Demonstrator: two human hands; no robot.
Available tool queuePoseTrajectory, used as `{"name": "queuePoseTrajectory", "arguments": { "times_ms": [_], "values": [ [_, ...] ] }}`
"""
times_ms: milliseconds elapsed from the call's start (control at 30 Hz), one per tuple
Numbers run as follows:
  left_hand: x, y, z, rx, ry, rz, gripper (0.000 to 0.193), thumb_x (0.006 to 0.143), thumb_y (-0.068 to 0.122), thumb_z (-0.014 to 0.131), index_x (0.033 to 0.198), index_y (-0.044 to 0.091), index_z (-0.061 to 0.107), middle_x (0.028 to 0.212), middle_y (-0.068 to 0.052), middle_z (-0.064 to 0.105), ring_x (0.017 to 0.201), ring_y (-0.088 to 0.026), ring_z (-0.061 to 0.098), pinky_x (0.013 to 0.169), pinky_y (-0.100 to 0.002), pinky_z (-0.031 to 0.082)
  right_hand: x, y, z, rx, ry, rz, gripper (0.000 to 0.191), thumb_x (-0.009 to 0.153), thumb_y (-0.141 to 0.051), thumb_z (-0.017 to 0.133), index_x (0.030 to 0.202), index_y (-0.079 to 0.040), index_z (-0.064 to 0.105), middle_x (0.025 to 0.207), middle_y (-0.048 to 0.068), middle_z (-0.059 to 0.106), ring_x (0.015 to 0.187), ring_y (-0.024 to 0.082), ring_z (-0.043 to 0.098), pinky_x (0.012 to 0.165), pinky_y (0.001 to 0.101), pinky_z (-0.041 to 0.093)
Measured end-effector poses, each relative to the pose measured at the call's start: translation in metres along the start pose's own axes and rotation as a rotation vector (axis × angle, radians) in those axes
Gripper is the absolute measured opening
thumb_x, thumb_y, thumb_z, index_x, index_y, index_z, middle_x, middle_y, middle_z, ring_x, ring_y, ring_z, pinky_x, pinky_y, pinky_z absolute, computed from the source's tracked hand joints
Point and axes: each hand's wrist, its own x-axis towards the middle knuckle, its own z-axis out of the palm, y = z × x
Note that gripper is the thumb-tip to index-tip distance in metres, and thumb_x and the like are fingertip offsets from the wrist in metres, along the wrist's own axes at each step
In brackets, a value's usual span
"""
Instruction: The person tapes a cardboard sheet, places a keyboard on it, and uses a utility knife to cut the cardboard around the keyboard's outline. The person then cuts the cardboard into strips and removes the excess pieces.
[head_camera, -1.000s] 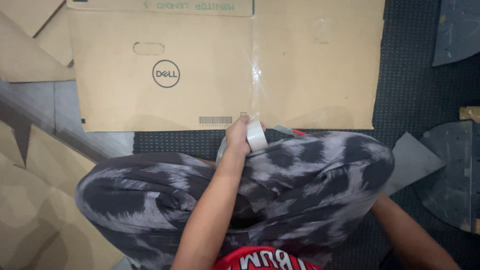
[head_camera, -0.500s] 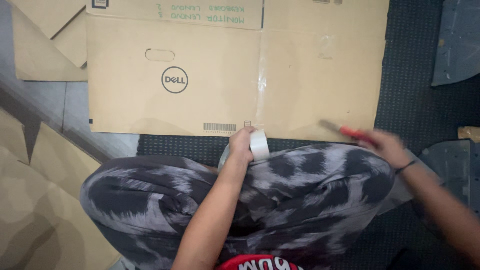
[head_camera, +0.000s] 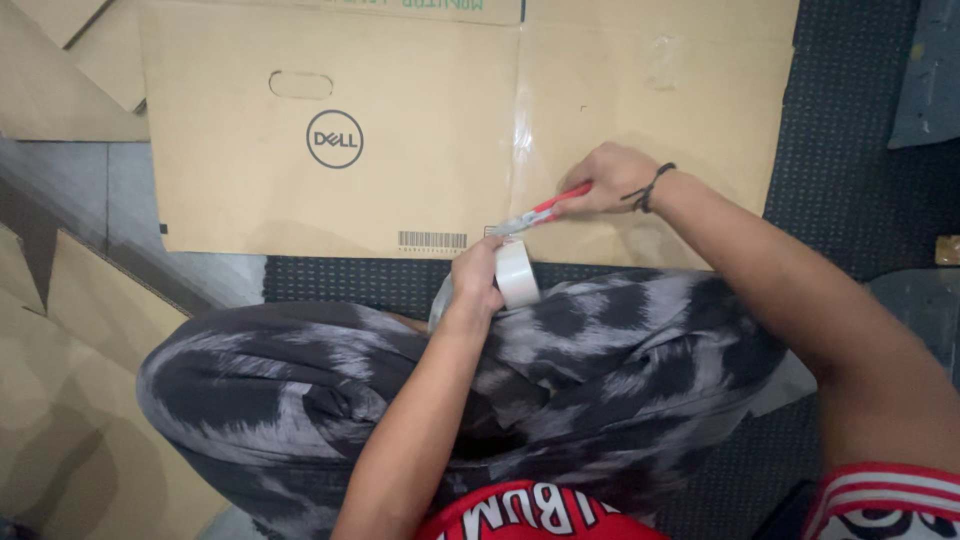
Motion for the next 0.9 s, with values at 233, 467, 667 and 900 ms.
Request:
{"name": "queuePoseTrajectory", "arguments": {
  "times_ms": [233, 467, 667, 900],
  "values": [
    [0.004, 0.000, -0.007, -0.113, -0.057, -0.018, 0.020, 0.091, 0.010, 0.063, 0.105, -0.005, 0.063, 0.090, -0.015, 0.070, 0.078, -0.032, 0.073, 0.069, -0.050, 0.062, 0.019, -0.016, 0.018, -0.207, -0.081, -0.033, 0.051, 0.076, -0.066, 0.073, 0.092, -0.019, 0.082, 0.081, 0.014, 0.074, 0.077, 0.035, 0.070, 0.070, 0.0469, 0.054],
    [-0.029, 0.040, -0.001, 0.307, -0.005, 0.513, 0.035, 0.100, 0.020, 0.073, 0.104, -0.014, 0.068, 0.087, -0.016, 0.066, 0.075, -0.027, 0.061, 0.066, -0.045, 0.051, -0.024, 0.060, 0.009, -0.056, -0.137, 0.140, 0.046, 0.077, -0.053, 0.075, 0.101, -0.015, 0.081, 0.089, 0.013, 0.077, 0.081, 0.027, 0.072, 0.075, 0.0396, 0.056],
    [-0.060, 0.051, 0.027, 1.225, 0.289, 1.407, 0.071, 0.091, 0.034, 0.084, 0.145, 0.004, 0.049, 0.125, -0.024, 0.064, 0.102, -0.040, 0.066, 0.083, -0.049, 0.053, -0.160, 0.113, 0.048, 0.452, 0.331, 0.572, 0.039, 0.101, -0.039, 0.064, 0.108, -0.002, 0.074, 0.089, 0.009, 0.071, 0.080, 0.015, 0.062, 0.073, 0.0345, 0.052],
    [-0.066, 0.042, 0.040, 1.795, 0.343, 1.189, 0.119, 0.062, 0.050, 0.093, 0.154, 0.003, 0.033, 0.132, -0.017, 0.056, 0.124, -0.033, 0.054, 0.097, -0.054, 0.043, -0.264, 0.101, 0.200, 0.666, 0.541, 0.841, 0.032, 0.101, -0.033, 0.067, 0.113, -0.003, 0.072, 0.092, 0.009, 0.072, 0.082, 0.017, 0.065, 0.074, 0.0362, 0.053]
  ]
}}
